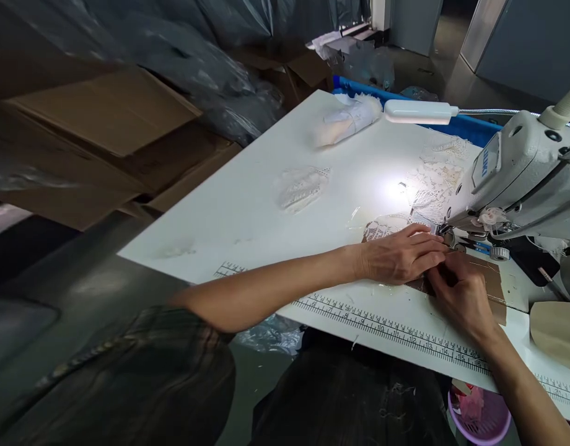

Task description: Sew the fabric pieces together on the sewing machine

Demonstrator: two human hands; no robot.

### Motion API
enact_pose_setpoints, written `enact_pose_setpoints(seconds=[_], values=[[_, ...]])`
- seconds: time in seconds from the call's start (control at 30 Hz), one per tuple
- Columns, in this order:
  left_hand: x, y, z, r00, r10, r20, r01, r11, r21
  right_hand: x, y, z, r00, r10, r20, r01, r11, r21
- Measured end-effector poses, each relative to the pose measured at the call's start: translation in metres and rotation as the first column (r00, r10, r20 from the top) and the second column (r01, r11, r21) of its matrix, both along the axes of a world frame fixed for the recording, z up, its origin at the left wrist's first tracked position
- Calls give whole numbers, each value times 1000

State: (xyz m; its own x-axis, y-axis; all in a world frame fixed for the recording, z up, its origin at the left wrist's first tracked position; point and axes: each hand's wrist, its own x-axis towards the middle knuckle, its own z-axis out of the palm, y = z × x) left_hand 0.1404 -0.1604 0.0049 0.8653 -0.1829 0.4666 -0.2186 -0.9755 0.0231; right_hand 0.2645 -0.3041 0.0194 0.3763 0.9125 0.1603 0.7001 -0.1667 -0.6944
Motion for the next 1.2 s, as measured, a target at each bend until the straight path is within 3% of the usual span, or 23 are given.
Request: enact_pose_setpoints(seconds=[0.17,0.33,0.4,0.5,0.6,0.77,0.97,1.2], values=[[0,4,-5,990,24,-140,-36,996,-85,6,-3,4,993,83,-84,-91,992,-88],[-3,7,-4,991,13,-136,-26,995,-94,26,-4,4,951,-159,-266,128,983,-128],[-4,7,-4,992,12,-123,-23,996,-90,33,-3,2,939,-194,-285,162,978,-132],[-5,8,-3,998,24,-52,-26,998,-56,39,-1,2,974,-142,-178,108,976,-190],[-5,9,-1,1000,24,10,-24,1000,-9,41,1,7,1000,1,-7,-2,979,-205],[-3,10,3,999,0,-49,-1,1000,-27,42,3,7,948,241,208,-209,964,-165],[-2,12,0,994,-41,-104,34,997,-65,35,5,-2,876,238,418,-140,957,-253],[-2,16,-10,996,-92,-8,92,995,-47,35,2,-4,916,175,361,-112,976,-188]])
